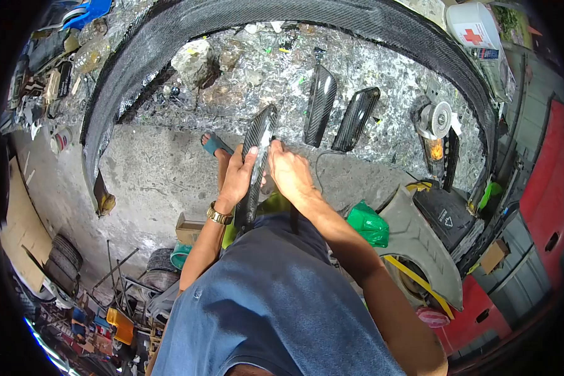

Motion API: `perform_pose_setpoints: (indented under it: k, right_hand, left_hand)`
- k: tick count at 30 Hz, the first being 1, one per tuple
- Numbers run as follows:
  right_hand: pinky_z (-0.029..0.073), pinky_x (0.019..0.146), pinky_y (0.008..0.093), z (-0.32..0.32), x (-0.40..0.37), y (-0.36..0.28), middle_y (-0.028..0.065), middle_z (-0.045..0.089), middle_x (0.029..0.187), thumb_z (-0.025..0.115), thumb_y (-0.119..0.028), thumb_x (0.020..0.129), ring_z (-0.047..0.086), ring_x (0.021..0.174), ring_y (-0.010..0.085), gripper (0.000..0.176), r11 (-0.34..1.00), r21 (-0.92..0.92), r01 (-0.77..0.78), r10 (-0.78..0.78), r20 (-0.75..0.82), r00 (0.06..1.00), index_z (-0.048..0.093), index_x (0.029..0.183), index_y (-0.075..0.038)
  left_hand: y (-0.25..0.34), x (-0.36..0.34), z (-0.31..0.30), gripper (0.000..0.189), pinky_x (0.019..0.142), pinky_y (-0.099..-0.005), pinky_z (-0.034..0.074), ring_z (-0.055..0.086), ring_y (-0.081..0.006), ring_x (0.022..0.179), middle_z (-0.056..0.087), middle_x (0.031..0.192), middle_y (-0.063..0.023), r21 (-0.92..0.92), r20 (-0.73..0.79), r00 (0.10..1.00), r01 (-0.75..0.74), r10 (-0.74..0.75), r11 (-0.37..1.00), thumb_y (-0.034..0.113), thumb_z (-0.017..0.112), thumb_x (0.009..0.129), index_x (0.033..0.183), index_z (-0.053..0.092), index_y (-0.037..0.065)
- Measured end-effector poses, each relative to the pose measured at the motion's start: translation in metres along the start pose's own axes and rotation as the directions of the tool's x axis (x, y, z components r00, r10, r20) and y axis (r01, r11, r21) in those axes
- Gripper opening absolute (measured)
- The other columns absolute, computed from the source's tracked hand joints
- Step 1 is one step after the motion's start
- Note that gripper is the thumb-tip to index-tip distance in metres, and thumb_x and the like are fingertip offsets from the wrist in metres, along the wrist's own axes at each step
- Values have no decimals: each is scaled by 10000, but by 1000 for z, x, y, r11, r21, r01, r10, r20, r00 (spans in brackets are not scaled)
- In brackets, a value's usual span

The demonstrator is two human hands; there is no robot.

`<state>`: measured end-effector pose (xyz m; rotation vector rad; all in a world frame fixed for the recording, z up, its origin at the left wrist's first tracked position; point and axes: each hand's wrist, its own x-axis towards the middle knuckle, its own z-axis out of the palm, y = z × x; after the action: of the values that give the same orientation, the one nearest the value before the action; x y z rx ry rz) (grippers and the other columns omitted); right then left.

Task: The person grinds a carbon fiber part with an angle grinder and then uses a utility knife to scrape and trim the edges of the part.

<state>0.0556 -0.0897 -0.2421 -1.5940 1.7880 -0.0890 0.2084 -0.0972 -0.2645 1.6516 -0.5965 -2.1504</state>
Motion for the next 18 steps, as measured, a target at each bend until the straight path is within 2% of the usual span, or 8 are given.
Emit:
perform_pose_setpoints:
  k: [2, 3, 4, 5, 7, 9, 11, 18]
  right_hand:
    - [499, 532, 475, 4, 1, 5, 216, 649, 730, 477, -203, 1029, 641, 571, 385, 208, 997, -40, 67, -69, -65, 995, 514, 972, -6]
    - [477, 492, 408, 0, 3, 6, 157, 635, 704, 472, -221, 1038, 608, 516, 298, 226, 958, 267, -110, 87, 94, 992, 521, 966, -12]
    - [454, 451, 341, -4, 6, 7, 99, 621, 677, 467, -238, 1048, 574, 461, 210, 244, 800, 511, -313, 182, 290, 939, 528, 960, -19]
    - [454, 451, 341, -12, 8, 9, 99, 621, 677, 467, -238, 1048, 574, 461, 210, 244, 800, 513, -311, 180, 290, 940, 528, 960, -19]
    - [427, 425, 292, -35, 10, 5, 67, 578, 651, 439, -317, 1054, 489, 432, 144, 348, 545, 702, -458, 74, 504, 860, 556, 951, -6]
    - [389, 409, 254, -60, 6, -10, 40, 573, 651, 434, -318, 1062, 458, 431, 90, 355, 547, 705, -451, 63, 503, 862, 562, 930, -15]
    - [385, 412, 263, -84, 2, -21, 36, 559, 644, 430, -324, 1069, 455, 434, 91, 377, 683, 645, -342, -34, 496, 868, 560, 925, -1]
    - [384, 442, 252, -153, -16, -65, 18, 523, 644, 428, -280, 1076, 438, 466, 76, 320, 710, 670, -216, -231, 512, 827, 547, 918, -29]
  left_hand:
    - [-1, 1, -2, 582, 483, -284, 543, 649, -154, 619, 634, 855, -96, -3, 10, 1000, -21, 21, 1000, 386, 551, 1019, 1381, 370, -32]
    - [1, -1, -4, 582, 483, -284, 543, 649, -154, 619, 634, 855, -96, -2, 7, 1000, -22, 22, 1000, 386, 551, 1019, 1381, 370, -32]
    - [3, -3, -5, 545, 483, -285, 544, 648, -153, 621, 627, 860, -98, 8, 16, 1000, -21, 21, 1000, 377, 548, 1021, 1342, 389, -34]
    - [6, -5, -6, 509, 482, -285, 545, 647, -152, 622, 620, 865, -100, 20, 25, 999, -21, 20, 1000, 368, 546, 1024, 1303, 408, -35]
    - [15, -15, -6, 447, 508, -282, 548, 650, -155, 636, 616, 866, -100, 46, 30, 995, -96, 95, 994, 331, 560, 1020, 1248, 421, -27]
    - [24, -29, -8, 387, 533, -280, 550, 652, -159, 650, 612, 867, -100, 74, 34, 984, -179, 177, 981, 295, 575, 1015, 1192, 435, -19]
    - [38, -46, -12, 294, 602, -281, 544, 655, -162, 685, 603, 851, -92, 401, 96, 933, -354, 346, 845, 210, 608, 996, 1115, 437, 3]
    - [105, -126, -1, 386, 622, -328, 504, 660, -181, 667, 663, 754, -119, 365, 144, 891, -453, 431, 814, 201, 649, 958, 1202, 434, -6]
